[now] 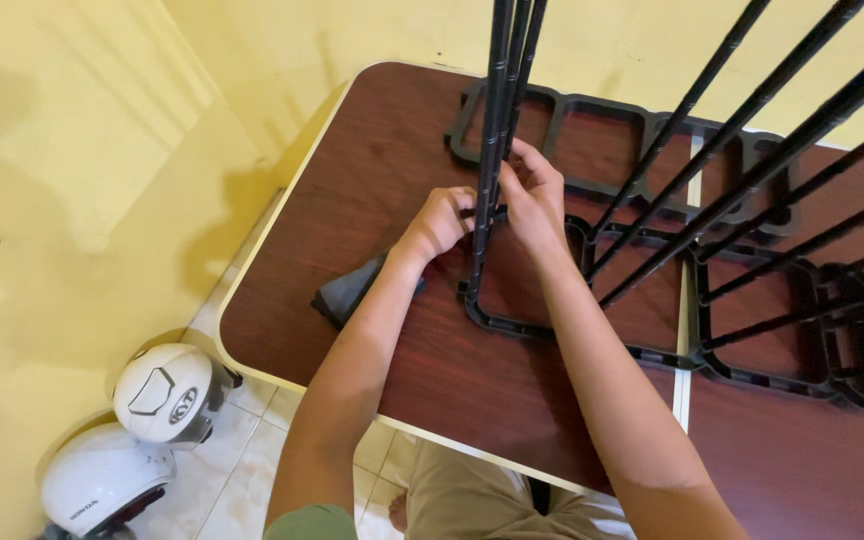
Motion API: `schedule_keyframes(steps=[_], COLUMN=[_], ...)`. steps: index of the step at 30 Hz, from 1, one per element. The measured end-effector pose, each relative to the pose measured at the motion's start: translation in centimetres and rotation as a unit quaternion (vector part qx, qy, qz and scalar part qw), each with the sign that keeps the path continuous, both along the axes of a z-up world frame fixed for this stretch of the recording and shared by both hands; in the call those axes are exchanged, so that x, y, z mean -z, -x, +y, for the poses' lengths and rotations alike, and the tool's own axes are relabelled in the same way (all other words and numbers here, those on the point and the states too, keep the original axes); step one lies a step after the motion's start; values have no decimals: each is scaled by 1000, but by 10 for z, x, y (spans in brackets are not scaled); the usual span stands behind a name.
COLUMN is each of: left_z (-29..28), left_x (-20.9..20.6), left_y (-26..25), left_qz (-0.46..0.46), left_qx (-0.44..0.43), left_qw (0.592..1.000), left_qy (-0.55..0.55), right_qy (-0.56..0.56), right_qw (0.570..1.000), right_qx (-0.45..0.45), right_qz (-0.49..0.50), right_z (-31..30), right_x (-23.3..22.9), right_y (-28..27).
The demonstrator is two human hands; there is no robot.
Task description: The person assembles a black plastic rack by inserting vertical rods into base frames and securing them with small fasteners. The person then lifts and reorients the assembled rack on the table.
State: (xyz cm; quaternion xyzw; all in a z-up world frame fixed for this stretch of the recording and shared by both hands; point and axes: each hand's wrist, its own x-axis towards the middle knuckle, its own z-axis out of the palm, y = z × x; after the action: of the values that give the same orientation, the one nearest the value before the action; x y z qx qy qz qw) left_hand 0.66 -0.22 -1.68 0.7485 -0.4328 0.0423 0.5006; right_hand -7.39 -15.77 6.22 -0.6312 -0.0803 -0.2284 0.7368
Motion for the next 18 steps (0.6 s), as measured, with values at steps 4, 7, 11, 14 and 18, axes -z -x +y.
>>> schedule_keyframes(steps=[4, 7, 11, 14, 18], left_z=[-9, -12, 3, 0, 2], left_x=[20, 23, 7, -11, -24], left_y=[-10, -12, 3, 14, 21], left_qz=[284, 499, 97, 167, 89], left_qx=[71, 134, 23, 47, 4], left_qw=[948, 821, 995, 983, 995], left_qy=[128, 241, -7, 64, 35], right_qy=[47, 137, 240, 253, 242], right_qw=[998, 986, 965, 961, 961], right_qx=[4, 47, 74, 86, 100], right_qz=[29, 85, 69, 77, 90], right_z=[3, 2, 2, 1, 4], right_x=[-20, -33, -43, -46, -48], right_y=[17, 23, 24, 24, 28])
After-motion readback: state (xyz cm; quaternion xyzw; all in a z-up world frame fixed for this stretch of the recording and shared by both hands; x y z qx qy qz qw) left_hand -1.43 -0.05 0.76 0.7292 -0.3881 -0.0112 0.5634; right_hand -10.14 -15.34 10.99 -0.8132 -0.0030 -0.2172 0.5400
